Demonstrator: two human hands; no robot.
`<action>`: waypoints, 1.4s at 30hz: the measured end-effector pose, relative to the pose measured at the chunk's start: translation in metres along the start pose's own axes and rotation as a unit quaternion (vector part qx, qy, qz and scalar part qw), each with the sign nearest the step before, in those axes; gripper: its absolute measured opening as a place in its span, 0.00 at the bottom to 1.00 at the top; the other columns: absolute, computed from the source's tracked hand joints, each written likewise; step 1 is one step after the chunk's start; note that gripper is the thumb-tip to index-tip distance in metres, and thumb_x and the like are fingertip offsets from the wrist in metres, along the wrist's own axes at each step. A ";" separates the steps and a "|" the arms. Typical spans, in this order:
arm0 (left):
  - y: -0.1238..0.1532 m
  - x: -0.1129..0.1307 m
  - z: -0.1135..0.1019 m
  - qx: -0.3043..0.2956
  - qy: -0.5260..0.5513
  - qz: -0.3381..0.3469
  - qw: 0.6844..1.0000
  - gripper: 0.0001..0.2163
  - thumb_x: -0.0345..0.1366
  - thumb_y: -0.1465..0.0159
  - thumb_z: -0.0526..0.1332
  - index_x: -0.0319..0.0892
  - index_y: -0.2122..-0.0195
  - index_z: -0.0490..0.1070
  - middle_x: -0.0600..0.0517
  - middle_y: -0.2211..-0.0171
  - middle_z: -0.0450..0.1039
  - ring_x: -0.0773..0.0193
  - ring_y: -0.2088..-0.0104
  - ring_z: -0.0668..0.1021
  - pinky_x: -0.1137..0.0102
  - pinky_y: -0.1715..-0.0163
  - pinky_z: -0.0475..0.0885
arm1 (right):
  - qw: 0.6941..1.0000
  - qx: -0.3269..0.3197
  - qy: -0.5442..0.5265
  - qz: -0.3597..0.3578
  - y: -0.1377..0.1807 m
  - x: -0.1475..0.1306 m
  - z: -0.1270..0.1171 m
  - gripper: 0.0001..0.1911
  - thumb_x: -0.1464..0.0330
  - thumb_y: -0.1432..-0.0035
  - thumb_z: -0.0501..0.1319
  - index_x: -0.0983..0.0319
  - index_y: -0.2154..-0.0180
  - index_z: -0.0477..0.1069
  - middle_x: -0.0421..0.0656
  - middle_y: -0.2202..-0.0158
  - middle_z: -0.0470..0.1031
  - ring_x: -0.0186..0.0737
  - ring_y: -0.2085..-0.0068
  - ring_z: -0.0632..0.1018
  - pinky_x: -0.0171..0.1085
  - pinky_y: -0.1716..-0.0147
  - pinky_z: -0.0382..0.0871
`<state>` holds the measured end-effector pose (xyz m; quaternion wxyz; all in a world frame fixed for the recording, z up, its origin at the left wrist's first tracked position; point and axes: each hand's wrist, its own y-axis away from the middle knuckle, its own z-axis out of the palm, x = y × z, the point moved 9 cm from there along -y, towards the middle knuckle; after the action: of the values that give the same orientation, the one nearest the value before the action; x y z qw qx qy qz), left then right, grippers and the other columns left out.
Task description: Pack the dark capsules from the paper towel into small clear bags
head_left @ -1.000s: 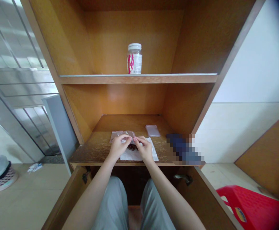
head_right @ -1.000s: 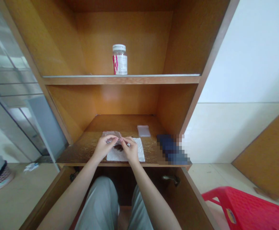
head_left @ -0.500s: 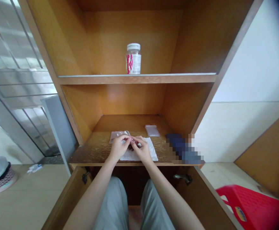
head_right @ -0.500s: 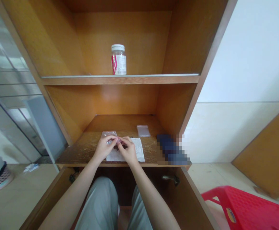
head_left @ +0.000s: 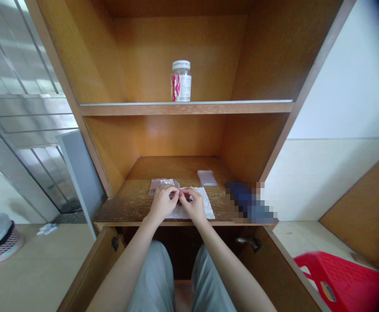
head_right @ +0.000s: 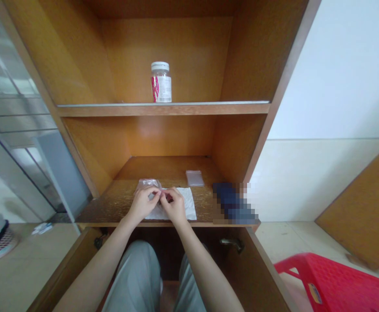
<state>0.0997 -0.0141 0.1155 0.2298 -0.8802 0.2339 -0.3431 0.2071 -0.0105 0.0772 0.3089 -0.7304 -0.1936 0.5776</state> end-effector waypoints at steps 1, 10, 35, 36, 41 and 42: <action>0.000 0.001 0.000 0.002 -0.012 0.001 1.000 0.07 0.31 0.44 0.54 0.43 0.73 0.72 0.49 0.72 0.73 0.60 0.69 0.73 0.67 0.64 0.64 | 1.000 0.000 0.002 0.000 0.000 0.000 0.000 0.07 0.66 0.48 0.56 0.60 0.72 0.71 0.41 0.75 0.69 0.35 0.73 0.68 0.35 0.72 0.63; 0.004 0.006 -0.005 0.030 -0.124 -0.006 0.992 0.05 0.33 0.46 0.57 0.43 0.77 0.68 0.51 0.74 0.72 0.59 0.67 0.72 0.64 0.62 0.58 | 1.000 -0.012 0.006 0.000 0.000 -0.001 0.002 0.07 0.67 0.48 0.55 0.60 0.75 0.68 0.40 0.76 0.67 0.35 0.74 0.66 0.35 0.73 0.61; 0.005 0.029 -0.018 0.018 -0.192 0.052 0.980 0.04 0.31 0.45 0.55 0.42 0.76 0.67 0.51 0.47 0.62 0.55 0.45 0.60 0.51 0.44 0.40 | 0.996 -0.043 -0.066 -0.050 -0.001 -0.002 0.012 0.08 0.69 0.47 0.56 0.59 0.64 0.70 0.46 0.59 0.69 0.39 0.56 0.71 0.39 0.57 0.65; 0.005 0.030 -0.018 0.013 -0.195 0.056 0.979 0.04 0.31 0.45 0.55 0.42 0.75 0.67 0.51 0.47 0.62 0.55 0.45 0.59 0.50 0.44 0.40 | 0.995 -0.050 -0.066 -0.055 -0.001 -0.002 0.013 0.09 0.69 0.47 0.56 0.59 0.62 0.70 0.46 0.58 0.69 0.39 0.55 0.71 0.39 0.55 0.65; 0.003 0.031 -0.022 -0.017 -0.193 0.073 0.978 0.05 0.31 0.44 0.53 0.43 0.72 0.68 0.51 0.47 0.62 0.57 0.44 0.58 0.51 0.43 0.39 | 0.995 -0.064 -0.045 -0.067 -0.001 -0.001 0.017 0.16 0.68 0.51 0.60 0.57 0.57 0.69 0.46 0.52 0.65 0.41 0.49 0.67 0.42 0.49 0.61; 0.003 0.030 -0.022 -0.031 -0.188 0.079 0.978 0.06 0.31 0.44 0.53 0.44 0.69 0.68 0.51 0.46 0.61 0.57 0.43 0.58 0.52 0.43 0.39 | 0.995 -0.064 -0.038 -0.067 -0.002 -0.001 0.017 0.16 0.68 0.51 0.61 0.57 0.57 0.69 0.46 0.52 0.65 0.41 0.49 0.66 0.43 0.49 0.60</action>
<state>0.1028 -0.0389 0.1430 0.2685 -0.9146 0.2654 -0.1447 0.1905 -0.0062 0.0767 0.2918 -0.7114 -0.2900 0.5699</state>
